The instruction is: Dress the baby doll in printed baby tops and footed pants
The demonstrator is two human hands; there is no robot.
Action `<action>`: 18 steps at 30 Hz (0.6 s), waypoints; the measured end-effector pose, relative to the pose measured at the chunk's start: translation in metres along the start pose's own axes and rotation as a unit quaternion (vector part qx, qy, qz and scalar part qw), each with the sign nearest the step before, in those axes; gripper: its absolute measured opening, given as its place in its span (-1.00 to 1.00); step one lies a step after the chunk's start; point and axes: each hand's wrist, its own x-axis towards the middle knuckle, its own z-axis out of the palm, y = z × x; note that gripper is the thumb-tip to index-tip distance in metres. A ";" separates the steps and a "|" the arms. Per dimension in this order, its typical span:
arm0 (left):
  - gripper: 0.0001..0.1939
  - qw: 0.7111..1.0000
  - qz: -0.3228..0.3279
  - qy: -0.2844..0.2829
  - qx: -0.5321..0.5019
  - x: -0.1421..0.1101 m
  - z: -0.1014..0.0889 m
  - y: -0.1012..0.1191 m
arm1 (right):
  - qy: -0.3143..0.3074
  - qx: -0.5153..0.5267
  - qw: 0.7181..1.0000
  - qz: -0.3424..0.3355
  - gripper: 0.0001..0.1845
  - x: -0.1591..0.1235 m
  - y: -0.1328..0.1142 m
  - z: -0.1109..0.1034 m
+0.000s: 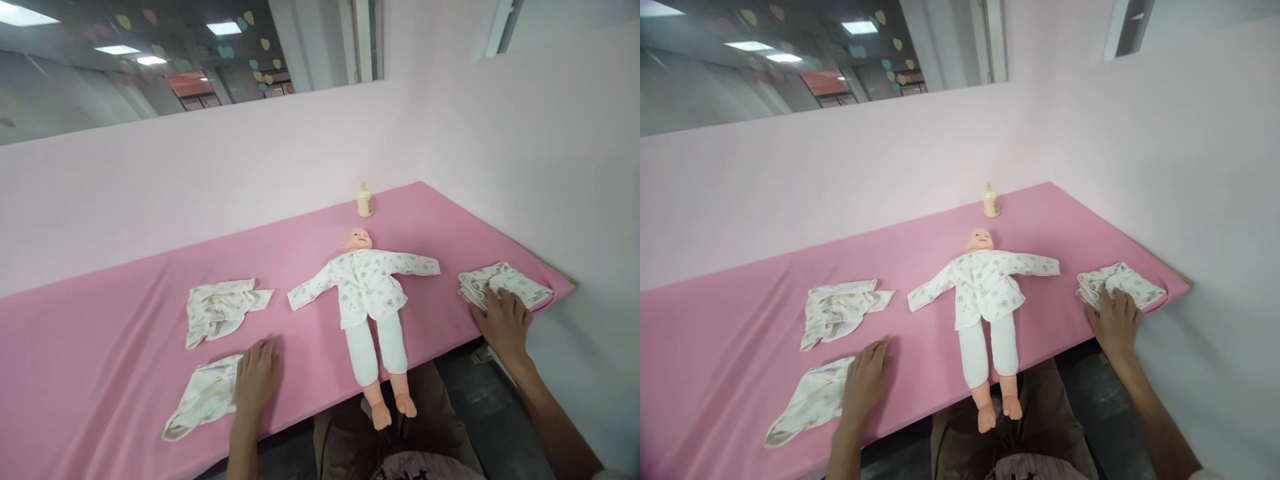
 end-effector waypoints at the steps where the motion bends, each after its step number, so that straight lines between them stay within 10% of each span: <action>1: -0.57 1.000 0.001 0.006 0.008 0.001 -0.001 0.003 | -0.012 -0.009 1.000 -0.004 -0.50 0.000 0.004 0.001; 12: -0.53 0.992 -0.021 0.012 -0.126 0.004 -0.015 0.011 | -0.018 0.110 0.994 0.019 -0.65 0.024 0.023 -0.004; 18: -0.54 0.917 -0.055 -0.047 -0.393 0.005 -0.085 0.101 | 0.003 0.422 0.896 0.142 -0.68 0.029 -0.033 -0.084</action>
